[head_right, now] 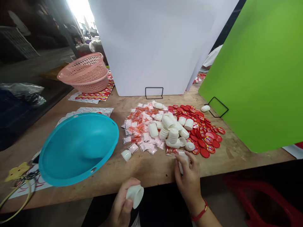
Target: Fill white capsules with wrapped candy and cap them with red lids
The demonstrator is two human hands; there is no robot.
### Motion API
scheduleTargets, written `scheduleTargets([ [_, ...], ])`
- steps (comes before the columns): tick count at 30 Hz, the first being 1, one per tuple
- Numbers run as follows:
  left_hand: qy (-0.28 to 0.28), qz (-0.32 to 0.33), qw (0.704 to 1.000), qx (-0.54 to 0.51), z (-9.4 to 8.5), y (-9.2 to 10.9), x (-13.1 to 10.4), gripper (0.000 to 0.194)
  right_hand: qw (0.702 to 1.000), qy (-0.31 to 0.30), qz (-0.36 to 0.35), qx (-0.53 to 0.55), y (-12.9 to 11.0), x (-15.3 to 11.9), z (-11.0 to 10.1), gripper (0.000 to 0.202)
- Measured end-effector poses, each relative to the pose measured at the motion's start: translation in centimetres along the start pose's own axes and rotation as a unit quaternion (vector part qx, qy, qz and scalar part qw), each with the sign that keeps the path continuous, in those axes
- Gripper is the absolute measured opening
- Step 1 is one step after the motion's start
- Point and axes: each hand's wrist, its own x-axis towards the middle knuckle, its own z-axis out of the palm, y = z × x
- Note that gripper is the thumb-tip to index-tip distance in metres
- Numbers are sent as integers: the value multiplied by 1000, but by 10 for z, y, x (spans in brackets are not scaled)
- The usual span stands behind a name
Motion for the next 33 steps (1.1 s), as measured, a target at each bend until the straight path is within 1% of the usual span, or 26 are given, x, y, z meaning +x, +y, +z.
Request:
scheduleTargets([
  [1,8,19,1000,-5,0,-3,-3,48,1000,3,-19,23,-8,4,0,28],
  [2,16,34,999,-6,0,-6,-5,45,998,-9,-40,56,-18,10,2,30],
  [4,21,40,999,11,-5,-10,-4,39,985,-72,-82,135,-42,28,12,37],
  [6,0,29,998,57,-13,-11,2,35,963,-144,-125,190,-65,51,32,43],
  [7,-15,22,996,86,-18,-9,7,33,953,-173,-146,201,-76,63,44,42],
  [9,-44,14,989,140,-27,-3,17,33,935,-230,-180,199,-94,85,70,40],
  [11,-64,13,982,176,-34,4,27,38,927,-265,-203,173,-108,101,90,39],
  [12,-70,14,980,188,-36,7,31,40,928,-269,-204,157,-113,106,96,41],
  [14,-78,20,976,202,-40,12,39,41,939,-251,-191,134,-119,109,97,44],
  [17,-67,25,976,206,-47,15,48,38,964,-194,-137,117,-114,98,79,44],
  [19,-70,24,977,199,-51,16,53,38,977,-166,-99,95,-100,83,63,41],
  [21,-89,21,978,190,-53,17,57,37,984,-148,-68,76,-81,66,51,38],
  [24,-111,16,977,181,-54,19,59,36,986,-148,-53,54,-55,45,42,34],
  [26,-112,9,978,179,-53,18,59,36,984,-164,-59,34,-46,37,41,31],
  [29,-104,2,979,174,-50,17,59,37,983,-170,-67,-3,-48,38,43,31],
  [31,-103,-3,980,170,-50,17,58,35,982,-169,-74,-36,-55,45,46,31],
  [33,-109,-13,980,164,-51,19,57,34,979,-178,-80,-65,-63,54,51,27],
])
